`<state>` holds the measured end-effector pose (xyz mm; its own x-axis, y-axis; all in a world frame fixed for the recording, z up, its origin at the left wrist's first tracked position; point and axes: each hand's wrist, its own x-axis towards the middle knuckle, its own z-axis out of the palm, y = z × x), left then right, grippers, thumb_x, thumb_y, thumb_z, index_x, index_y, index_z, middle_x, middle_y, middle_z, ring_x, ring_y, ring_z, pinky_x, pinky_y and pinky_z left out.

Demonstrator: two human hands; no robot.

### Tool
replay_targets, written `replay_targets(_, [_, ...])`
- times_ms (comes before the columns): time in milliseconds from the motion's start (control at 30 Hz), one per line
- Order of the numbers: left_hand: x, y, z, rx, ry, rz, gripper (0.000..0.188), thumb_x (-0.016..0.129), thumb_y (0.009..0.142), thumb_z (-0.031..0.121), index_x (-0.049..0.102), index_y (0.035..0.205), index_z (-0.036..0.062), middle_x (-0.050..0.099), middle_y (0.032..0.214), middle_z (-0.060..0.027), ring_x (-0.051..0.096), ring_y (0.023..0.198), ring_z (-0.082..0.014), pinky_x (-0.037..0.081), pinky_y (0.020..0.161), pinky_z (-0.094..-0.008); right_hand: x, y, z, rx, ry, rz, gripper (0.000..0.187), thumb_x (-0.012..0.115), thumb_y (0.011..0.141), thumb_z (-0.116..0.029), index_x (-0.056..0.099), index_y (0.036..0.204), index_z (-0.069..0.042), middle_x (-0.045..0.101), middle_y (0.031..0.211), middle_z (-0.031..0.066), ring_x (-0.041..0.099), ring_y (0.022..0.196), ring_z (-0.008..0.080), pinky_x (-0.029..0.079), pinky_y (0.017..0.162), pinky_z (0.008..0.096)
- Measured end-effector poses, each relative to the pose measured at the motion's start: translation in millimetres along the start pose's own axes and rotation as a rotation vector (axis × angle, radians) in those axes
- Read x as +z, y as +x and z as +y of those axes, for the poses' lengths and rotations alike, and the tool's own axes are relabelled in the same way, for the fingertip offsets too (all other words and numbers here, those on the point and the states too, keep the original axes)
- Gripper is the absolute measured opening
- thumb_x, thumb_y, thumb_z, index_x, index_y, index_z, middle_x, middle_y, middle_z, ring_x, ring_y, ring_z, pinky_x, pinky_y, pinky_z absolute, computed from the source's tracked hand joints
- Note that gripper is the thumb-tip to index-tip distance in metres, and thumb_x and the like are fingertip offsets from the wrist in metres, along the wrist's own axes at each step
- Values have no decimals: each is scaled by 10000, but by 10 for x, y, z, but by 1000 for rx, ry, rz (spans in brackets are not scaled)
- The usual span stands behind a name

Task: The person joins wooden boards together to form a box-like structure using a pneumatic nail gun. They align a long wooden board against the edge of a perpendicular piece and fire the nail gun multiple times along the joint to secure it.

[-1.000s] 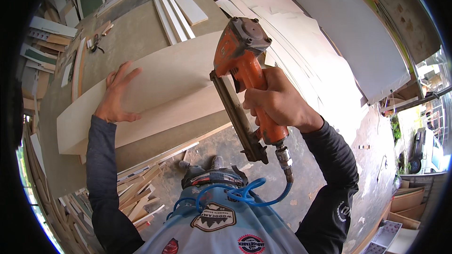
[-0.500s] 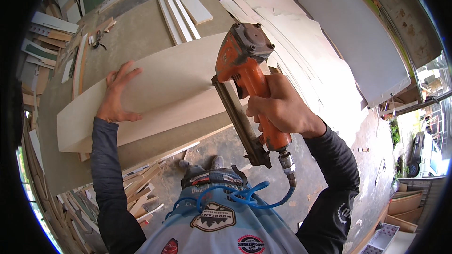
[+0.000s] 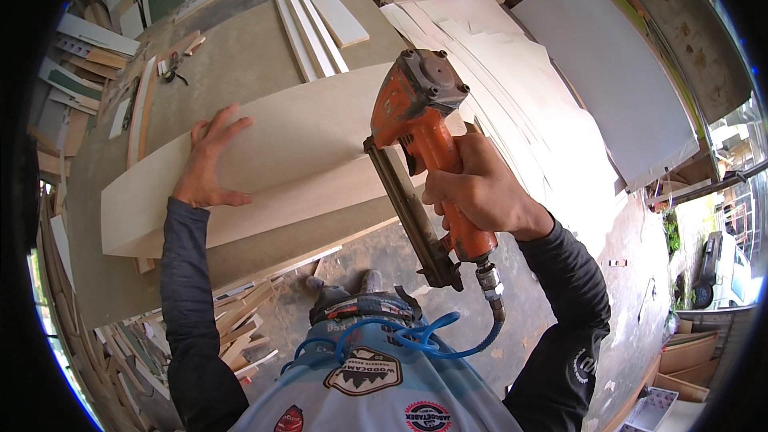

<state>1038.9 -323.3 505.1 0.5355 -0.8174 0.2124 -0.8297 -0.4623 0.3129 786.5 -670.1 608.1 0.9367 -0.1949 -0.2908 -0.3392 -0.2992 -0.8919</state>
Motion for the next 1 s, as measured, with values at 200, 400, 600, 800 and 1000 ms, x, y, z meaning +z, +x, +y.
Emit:
replay_targets(200, [-14, -15, 16, 1, -15, -2, 1207, 893, 390, 573, 517, 1462, 165, 372, 1566, -226, 356, 1457, -388, 150, 1195, -556, 12, -2, -52, 103, -36, -25, 434, 658, 755, -116, 549, 1090, 137, 638, 764, 135, 661, 582, 202, 595, 528, 342])
replay_targets(400, [21, -13, -15, -8, 4, -6, 1219, 905, 393, 598, 508, 1464, 175, 370, 1561, -215, 331, 1467, -387, 145, 1198, -561, 180, 38, -71, -3, 37, -129, 236, 652, 799, -142, 627, 899, 71, 663, 684, 86, 657, 506, 177, 566, 491, 294])
replay_targets(600, [54, -12, -31, 22, 51, 0, 1238, 897, 402, 646, 489, 1464, 155, 368, 1548, -225, 323, 1467, -392, 151, 1184, -592, 313, 143, -140, -4, 42, -185, 220, 657, 798, -143, 626, 877, 61, 665, 688, 79, 664, 528, 173, 562, 501, 298])
replay_targets(800, [58, -26, -42, 39, 42, 16, 1227, 868, 424, 692, 494, 1454, 139, 382, 1525, -232, 331, 1455, -408, 169, 1170, -598, 393, 194, -138, -48, 36, -203, 200, 661, 792, -141, 639, 835, 54, 661, 665, 75, 652, 523, 165, 546, 510, 297])
replay_targets(1000, [53, -16, -17, 24, 38, 14, 1226, 875, 415, 676, 495, 1453, 146, 378, 1528, -228, 335, 1453, -406, 166, 1177, -601, 437, 208, -179, -51, 15, -214, 199, 665, 785, -145, 646, 828, 48, 660, 656, 74, 643, 518, 163, 540, 515, 302])
